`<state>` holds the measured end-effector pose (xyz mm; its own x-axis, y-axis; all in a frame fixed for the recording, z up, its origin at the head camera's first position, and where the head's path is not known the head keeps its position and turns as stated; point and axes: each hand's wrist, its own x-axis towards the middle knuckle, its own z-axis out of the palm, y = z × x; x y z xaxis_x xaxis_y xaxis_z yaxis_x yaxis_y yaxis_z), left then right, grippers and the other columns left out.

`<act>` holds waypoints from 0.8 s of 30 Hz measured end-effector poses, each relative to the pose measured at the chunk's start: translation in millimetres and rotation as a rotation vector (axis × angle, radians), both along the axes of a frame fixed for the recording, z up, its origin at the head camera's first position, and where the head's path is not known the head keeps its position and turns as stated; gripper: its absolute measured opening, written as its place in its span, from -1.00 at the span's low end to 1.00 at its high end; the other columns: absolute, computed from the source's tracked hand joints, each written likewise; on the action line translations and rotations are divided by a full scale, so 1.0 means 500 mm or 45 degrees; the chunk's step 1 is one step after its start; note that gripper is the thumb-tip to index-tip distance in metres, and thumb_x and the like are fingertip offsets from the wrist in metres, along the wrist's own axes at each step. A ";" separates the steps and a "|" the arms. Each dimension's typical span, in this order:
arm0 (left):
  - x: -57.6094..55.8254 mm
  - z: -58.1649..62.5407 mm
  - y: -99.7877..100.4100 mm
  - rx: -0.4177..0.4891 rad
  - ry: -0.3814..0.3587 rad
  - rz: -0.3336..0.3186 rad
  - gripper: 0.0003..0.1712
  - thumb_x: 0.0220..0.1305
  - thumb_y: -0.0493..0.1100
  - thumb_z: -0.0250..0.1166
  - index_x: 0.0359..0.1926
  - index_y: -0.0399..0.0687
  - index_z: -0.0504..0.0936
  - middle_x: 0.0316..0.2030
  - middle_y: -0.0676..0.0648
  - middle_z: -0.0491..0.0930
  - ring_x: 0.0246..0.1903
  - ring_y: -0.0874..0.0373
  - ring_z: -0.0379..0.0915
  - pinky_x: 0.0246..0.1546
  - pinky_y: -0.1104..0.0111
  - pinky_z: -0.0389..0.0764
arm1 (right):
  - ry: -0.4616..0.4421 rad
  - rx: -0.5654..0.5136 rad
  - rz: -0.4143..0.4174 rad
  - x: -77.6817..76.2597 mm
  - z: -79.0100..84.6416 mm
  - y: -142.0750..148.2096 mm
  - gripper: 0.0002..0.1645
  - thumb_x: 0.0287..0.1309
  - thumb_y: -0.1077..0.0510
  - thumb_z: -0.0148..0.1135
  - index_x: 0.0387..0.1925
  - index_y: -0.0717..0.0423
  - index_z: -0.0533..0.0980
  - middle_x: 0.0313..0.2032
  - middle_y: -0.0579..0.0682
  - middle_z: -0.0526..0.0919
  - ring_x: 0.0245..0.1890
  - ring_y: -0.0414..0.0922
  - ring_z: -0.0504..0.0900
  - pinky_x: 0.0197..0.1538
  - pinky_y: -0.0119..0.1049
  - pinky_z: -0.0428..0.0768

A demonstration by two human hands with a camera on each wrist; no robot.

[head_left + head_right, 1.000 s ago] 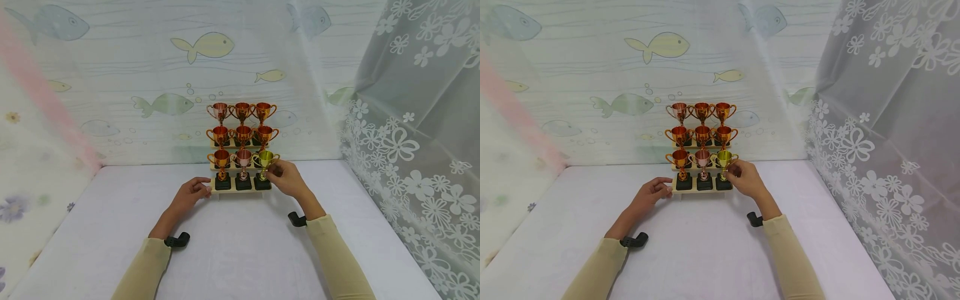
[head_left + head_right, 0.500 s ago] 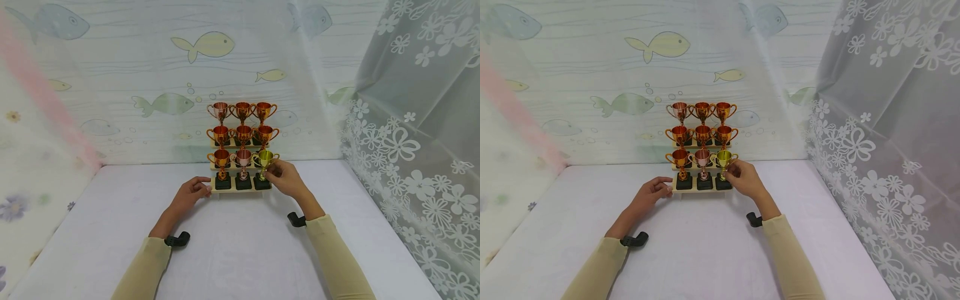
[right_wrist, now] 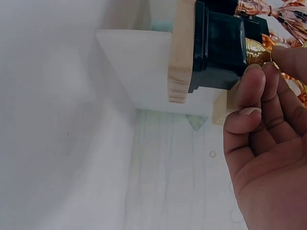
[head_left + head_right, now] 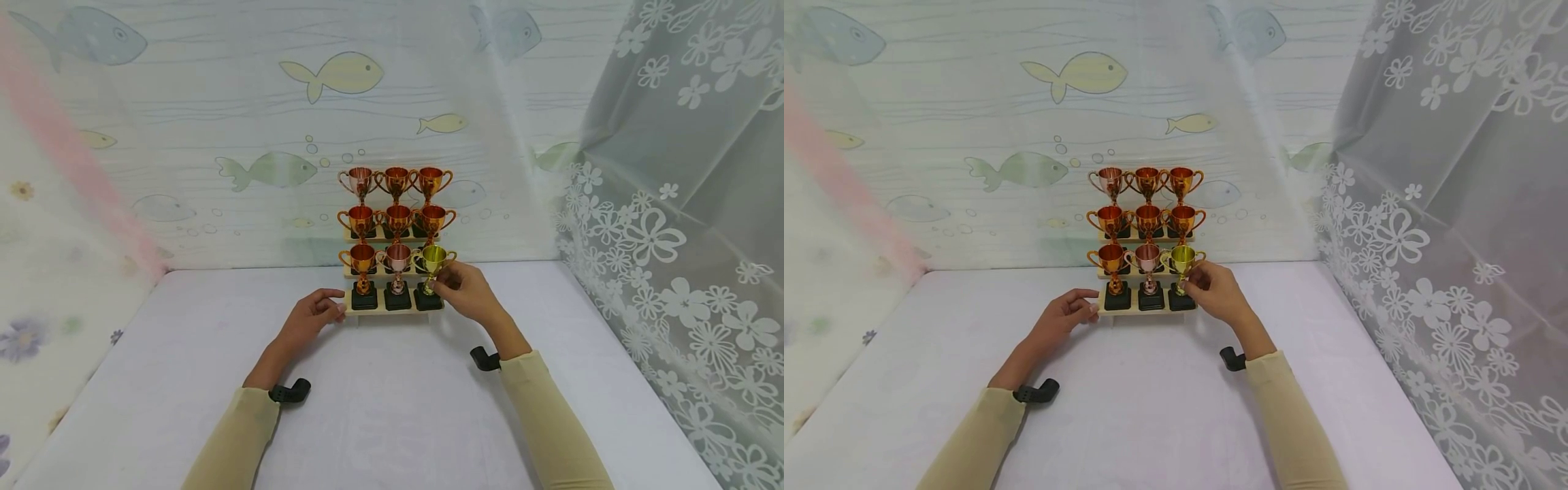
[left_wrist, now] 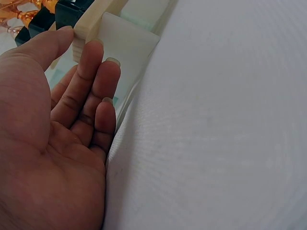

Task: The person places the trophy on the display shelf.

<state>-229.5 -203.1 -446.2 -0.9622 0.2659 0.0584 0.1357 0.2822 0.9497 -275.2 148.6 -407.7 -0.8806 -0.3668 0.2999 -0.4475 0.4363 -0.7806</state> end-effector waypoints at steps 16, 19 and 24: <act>-0.026 -0.064 -0.014 -0.047 0.049 0.058 -0.55 0.42 0.07 0.23 0.22 0.03 0.52 -0.28 -0.15 0.71 -0.20 0.03 0.63 -0.14 0.25 0.54 | 0.021 0.015 -0.001 0.004 0.002 0.023 -0.83 0.27 0.21 0.27 -0.11 0.15 0.56 -0.37 -0.01 0.63 -0.45 -0.06 0.57 -0.39 -0.26 0.51; -0.024 -0.063 -0.012 -0.045 0.045 0.071 -0.56 0.42 0.08 0.22 0.20 0.03 0.52 -0.30 -0.13 0.71 -0.21 0.04 0.62 -0.12 0.25 0.56 | -0.008 -0.003 -0.011 0.005 0.002 0.030 -0.82 0.30 0.23 0.24 -0.08 0.13 0.57 -0.35 0.02 0.64 -0.43 -0.02 0.58 -0.38 -0.26 0.51; -0.019 -0.056 -0.009 -0.073 0.015 0.082 -0.56 0.43 0.07 0.22 0.22 0.02 0.50 -0.28 -0.10 0.71 -0.20 0.05 0.63 -0.07 0.22 0.57 | -0.056 -0.019 -0.038 0.011 0.001 0.042 -0.85 0.34 0.22 0.21 -0.09 0.15 0.55 -0.34 0.09 0.63 -0.41 0.04 0.58 -0.35 -0.27 0.52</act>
